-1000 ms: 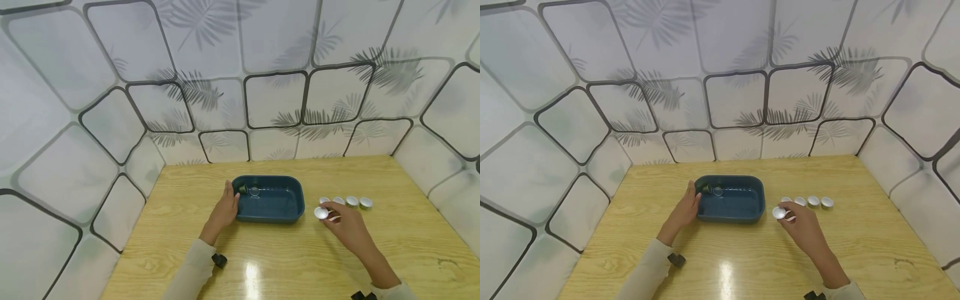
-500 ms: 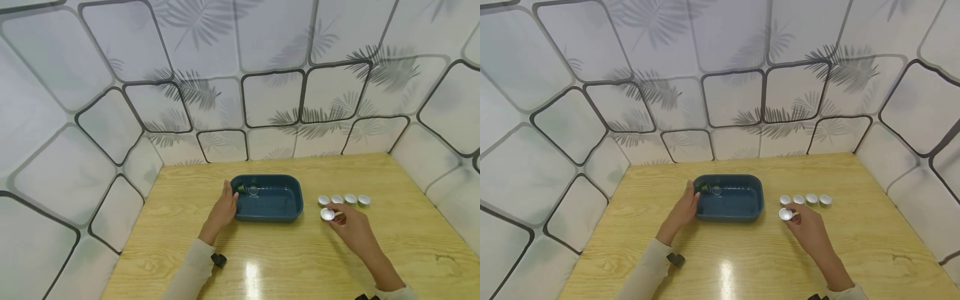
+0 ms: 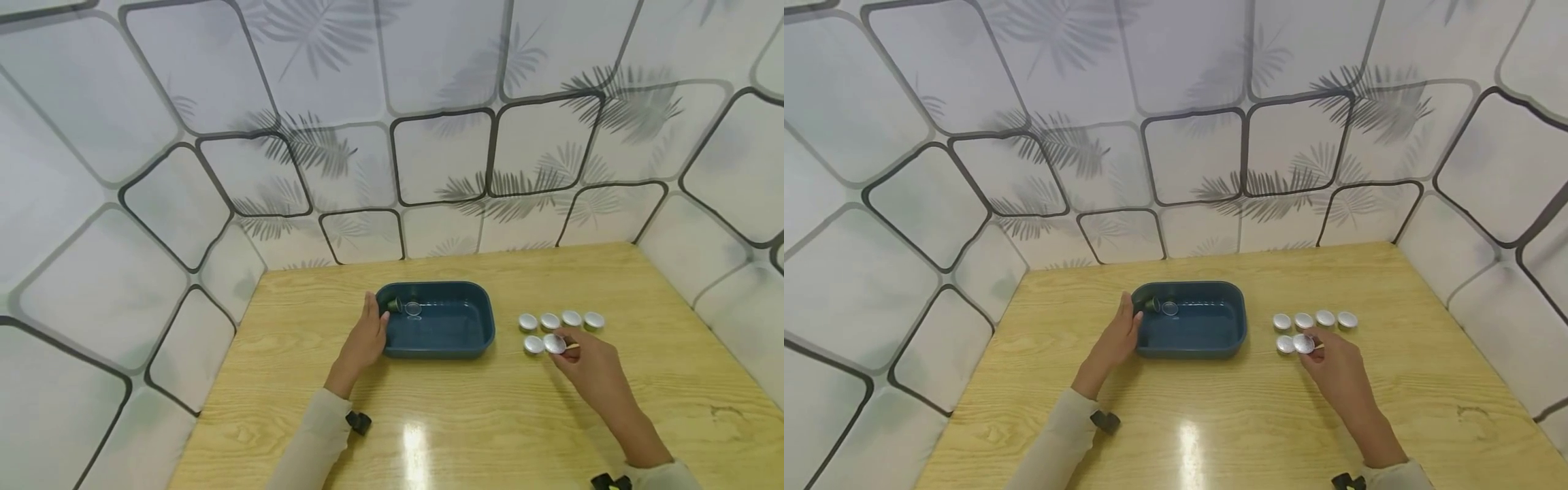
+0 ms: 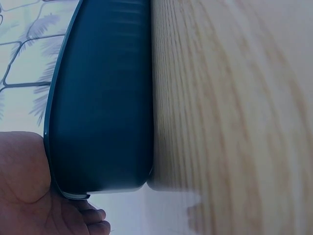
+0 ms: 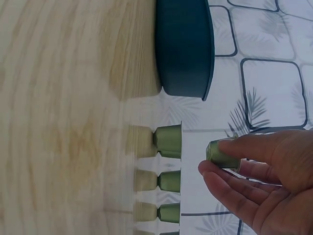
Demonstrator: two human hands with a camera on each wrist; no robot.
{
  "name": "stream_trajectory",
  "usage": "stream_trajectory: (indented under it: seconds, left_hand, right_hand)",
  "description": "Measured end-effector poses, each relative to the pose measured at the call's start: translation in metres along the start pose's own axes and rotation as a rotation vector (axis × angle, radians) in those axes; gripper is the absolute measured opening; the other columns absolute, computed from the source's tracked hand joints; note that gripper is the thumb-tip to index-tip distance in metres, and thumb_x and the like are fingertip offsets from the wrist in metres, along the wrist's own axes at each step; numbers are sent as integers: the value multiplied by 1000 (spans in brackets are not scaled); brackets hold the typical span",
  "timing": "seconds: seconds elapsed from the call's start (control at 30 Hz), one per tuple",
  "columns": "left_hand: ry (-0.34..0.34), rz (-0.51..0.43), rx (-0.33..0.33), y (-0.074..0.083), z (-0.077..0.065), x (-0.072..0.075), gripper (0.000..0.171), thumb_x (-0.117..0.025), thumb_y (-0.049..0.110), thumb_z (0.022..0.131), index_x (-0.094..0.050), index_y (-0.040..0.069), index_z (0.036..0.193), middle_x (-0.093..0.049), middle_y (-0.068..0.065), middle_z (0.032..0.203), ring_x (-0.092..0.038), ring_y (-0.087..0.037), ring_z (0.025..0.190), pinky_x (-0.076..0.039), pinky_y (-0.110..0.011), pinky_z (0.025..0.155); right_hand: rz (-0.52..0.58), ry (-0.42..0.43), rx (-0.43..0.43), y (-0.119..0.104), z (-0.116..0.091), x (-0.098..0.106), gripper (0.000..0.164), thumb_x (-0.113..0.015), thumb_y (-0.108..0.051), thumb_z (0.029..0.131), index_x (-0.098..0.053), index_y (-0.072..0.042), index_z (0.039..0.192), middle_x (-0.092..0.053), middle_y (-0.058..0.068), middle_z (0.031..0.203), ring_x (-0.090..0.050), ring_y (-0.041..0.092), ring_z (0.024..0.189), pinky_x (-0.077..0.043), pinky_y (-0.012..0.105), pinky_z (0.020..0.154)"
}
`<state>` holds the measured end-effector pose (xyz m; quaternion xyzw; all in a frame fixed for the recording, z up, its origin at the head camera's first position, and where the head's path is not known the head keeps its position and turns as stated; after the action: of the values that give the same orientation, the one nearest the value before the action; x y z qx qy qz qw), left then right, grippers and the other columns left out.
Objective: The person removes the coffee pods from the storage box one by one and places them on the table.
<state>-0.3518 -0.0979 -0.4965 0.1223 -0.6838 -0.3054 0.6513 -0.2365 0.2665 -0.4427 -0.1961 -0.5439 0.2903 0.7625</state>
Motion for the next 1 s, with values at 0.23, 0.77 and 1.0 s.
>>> stream_trajectory:
  seconds: [0.23, 0.77, 1.0]
  left_hand:
    - [-3, -4, 12, -2, 1, -2, 64, -31, 27, 114, -4, -11, 158, -1, -29, 166, -16, -39, 152, -25, -51, 120]
    - [-10, -12, 6, -1, 1, 0, 65, -31, 28, 114, -4, -11, 158, 1, -27, 166, -17, -38, 152, -26, -50, 120]
    - [-12, -8, 20, -2, 1, 0, 65, -31, 28, 114, -4, -9, 159, 0, -26, 167, -17, -36, 152, -26, -49, 120]
  right_hand:
    - [-38, 9, -3, 11, 2, 0, 39, -81, 8, 80, -65, 10, 116, -69, 26, 96, -74, 32, 73, -58, 31, 56]
    - [-139, -61, -91, 35, 5, -11, 35, -79, -2, 84, -63, 11, 111, -70, 27, 92, -70, 37, 75, -55, 51, 63]
    - [-165, -90, -126, 41, 8, -13, 32, -78, -5, 85, -63, 11, 109, -70, 18, 79, -66, 31, 68, -51, 46, 57]
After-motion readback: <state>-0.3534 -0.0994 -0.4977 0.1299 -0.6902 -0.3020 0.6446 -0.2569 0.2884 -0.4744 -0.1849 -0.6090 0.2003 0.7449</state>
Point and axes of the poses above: each hand's wrist, its own z-axis towards the middle knuckle, its own x-axis out of the back of the hand, y = z × x, the point moved 10 cm from there along z, towards the middle knuckle
